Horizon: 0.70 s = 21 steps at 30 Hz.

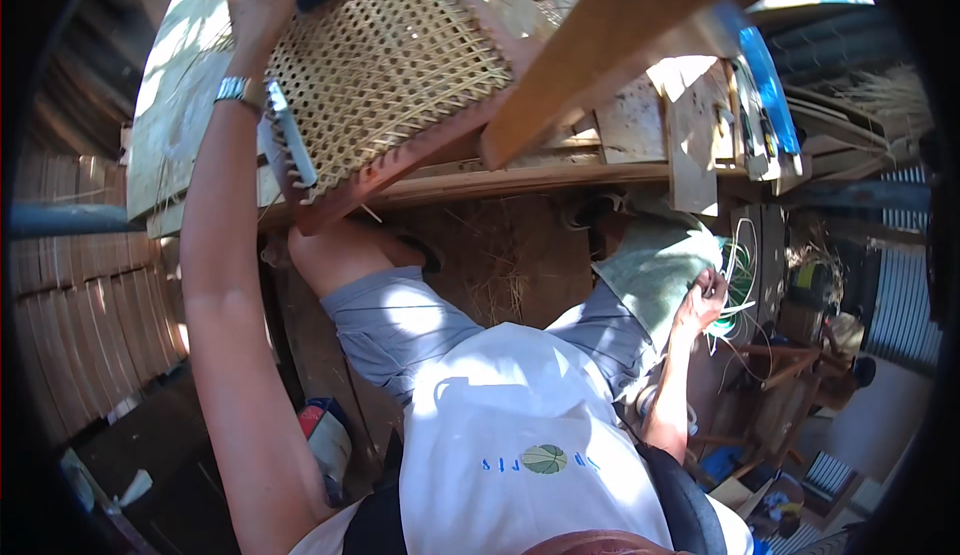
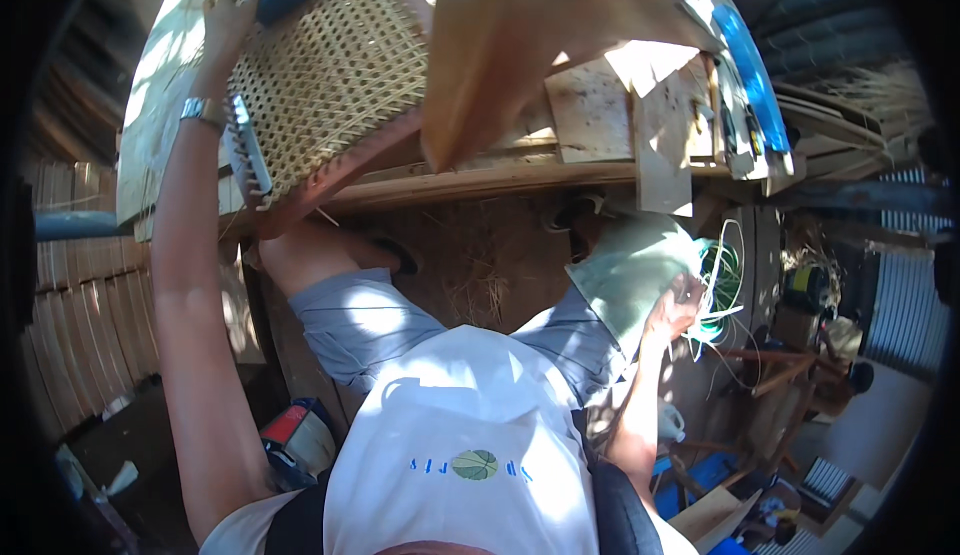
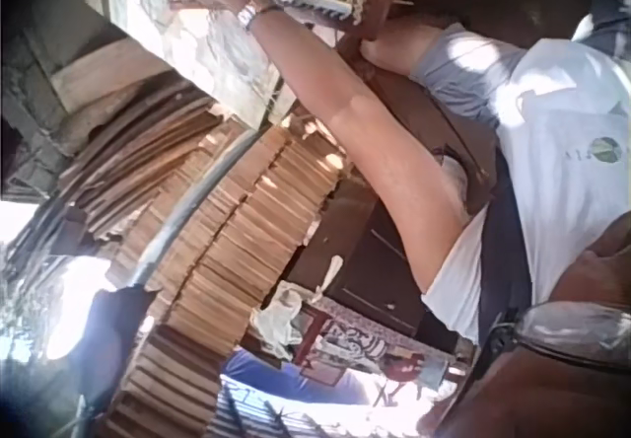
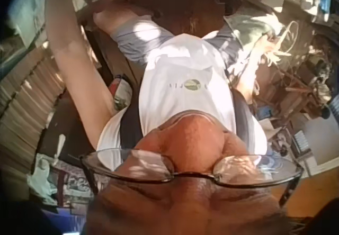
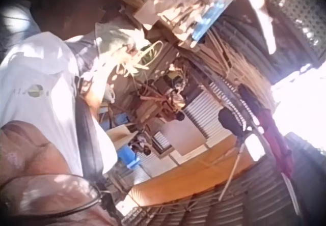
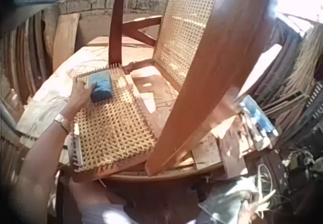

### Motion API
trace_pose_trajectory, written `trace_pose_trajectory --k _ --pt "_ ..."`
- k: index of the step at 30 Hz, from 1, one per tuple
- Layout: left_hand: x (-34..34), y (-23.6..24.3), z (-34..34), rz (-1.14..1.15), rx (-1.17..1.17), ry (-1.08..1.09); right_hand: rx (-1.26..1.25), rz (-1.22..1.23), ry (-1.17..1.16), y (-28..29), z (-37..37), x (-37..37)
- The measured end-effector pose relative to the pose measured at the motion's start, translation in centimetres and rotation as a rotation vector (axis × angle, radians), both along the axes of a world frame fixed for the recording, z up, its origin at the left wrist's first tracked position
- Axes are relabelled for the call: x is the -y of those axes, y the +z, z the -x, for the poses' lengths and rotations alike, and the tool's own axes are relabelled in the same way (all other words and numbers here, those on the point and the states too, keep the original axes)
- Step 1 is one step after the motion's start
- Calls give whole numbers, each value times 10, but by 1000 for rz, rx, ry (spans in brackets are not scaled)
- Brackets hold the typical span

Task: Weaving and securing cane material into a chair seat frame.

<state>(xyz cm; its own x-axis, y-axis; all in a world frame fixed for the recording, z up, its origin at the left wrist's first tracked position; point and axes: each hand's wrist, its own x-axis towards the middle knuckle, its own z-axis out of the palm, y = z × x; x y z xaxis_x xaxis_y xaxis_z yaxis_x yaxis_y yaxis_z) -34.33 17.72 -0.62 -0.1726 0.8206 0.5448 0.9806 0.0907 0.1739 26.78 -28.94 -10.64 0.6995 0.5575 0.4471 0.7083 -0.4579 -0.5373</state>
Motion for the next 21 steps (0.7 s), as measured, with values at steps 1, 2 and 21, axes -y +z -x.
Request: trace_pose_trajectory --k 1,2,21 --pt "4 0 -2 1 2 -23 28 18 -9 -1 -2 0" --pt "15 3 -1 -1 82 -92 58 28 -11 -2 -3 0" --pt "256 37 -36 -126 1211 -164 -96 -110 66 -21 -17 1"
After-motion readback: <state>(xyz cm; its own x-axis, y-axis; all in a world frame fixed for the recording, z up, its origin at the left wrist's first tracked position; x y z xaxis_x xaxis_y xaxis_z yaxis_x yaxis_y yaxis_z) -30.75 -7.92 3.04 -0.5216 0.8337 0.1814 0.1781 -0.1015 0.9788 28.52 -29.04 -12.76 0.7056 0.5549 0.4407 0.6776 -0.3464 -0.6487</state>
